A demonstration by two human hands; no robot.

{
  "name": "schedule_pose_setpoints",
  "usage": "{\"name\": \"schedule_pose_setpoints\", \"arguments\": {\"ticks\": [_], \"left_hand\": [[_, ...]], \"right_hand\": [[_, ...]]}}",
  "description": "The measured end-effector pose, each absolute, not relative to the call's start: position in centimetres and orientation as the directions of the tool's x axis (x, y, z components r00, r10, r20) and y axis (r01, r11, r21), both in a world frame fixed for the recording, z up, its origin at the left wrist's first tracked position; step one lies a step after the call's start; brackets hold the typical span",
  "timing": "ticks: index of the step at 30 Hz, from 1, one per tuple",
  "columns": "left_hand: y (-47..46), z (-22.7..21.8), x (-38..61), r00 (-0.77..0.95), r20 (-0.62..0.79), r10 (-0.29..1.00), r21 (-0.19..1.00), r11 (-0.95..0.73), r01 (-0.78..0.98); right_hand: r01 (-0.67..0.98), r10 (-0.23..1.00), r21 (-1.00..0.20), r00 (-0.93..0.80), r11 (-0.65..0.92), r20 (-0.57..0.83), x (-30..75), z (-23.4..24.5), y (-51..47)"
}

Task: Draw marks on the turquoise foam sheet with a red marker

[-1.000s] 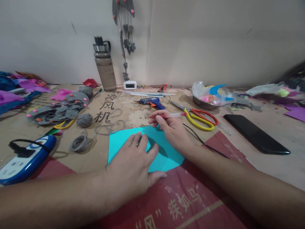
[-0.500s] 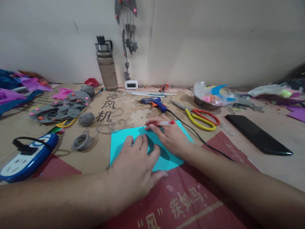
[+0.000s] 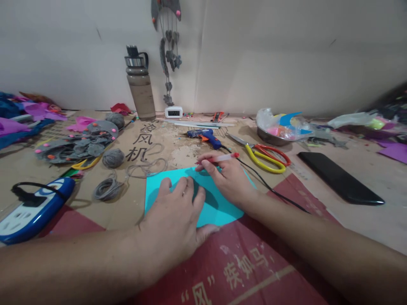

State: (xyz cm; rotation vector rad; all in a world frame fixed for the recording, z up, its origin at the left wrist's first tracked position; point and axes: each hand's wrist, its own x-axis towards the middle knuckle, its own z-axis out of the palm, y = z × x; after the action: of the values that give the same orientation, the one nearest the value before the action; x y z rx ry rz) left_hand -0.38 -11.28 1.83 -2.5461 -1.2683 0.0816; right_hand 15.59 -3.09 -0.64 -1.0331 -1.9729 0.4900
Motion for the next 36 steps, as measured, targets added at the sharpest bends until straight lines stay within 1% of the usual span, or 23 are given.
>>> {"name": "schedule_pose_setpoints", "arguments": {"ticks": [4,9,14,18,21,27,36], "left_hand": [[-11.07,1.76,-0.45,0.607,0.083,0.790,-0.247,-0.574,0.781],[-11.02,1.70,-0.52,0.602,0.046,0.797,-0.183,-0.586,0.790],[-11.25,1.35,-0.51,0.587,0.056,0.808,-0.211,-0.565,0.798],[-11.16,1.19,-0.62,0.614,0.088,0.784,-0.210,-0.588,0.781],[-11.01,1.18,-0.66,0.633,0.095,0.768,-0.199,-0.609,0.768],[-10.95,1.26,-0.56,0.628,0.050,0.776,-0.148,-0.617,0.773],[-11.11,1.31,-0.46,0.609,0.070,0.790,-0.148,-0.596,0.789]], "right_hand": [[0.466,0.800,-0.652,-0.292,0.598,0.524,15.76,-0.75,-3.01],[0.514,0.805,-0.620,-0.363,0.593,0.469,15.54,-0.70,-3.26],[0.565,0.796,-0.563,-0.387,0.603,0.465,15.35,-0.48,-3.41],[0.588,0.794,-0.538,-0.389,0.604,0.467,15.33,-0.48,-3.39],[0.593,0.801,-0.541,-0.390,0.596,0.455,15.31,-0.46,-3.42],[0.600,0.803,-0.537,-0.385,0.593,0.455,15.31,-0.29,-3.53],[0.593,0.805,-0.548,-0.381,0.590,0.454,15.22,-0.67,-3.32]]}}
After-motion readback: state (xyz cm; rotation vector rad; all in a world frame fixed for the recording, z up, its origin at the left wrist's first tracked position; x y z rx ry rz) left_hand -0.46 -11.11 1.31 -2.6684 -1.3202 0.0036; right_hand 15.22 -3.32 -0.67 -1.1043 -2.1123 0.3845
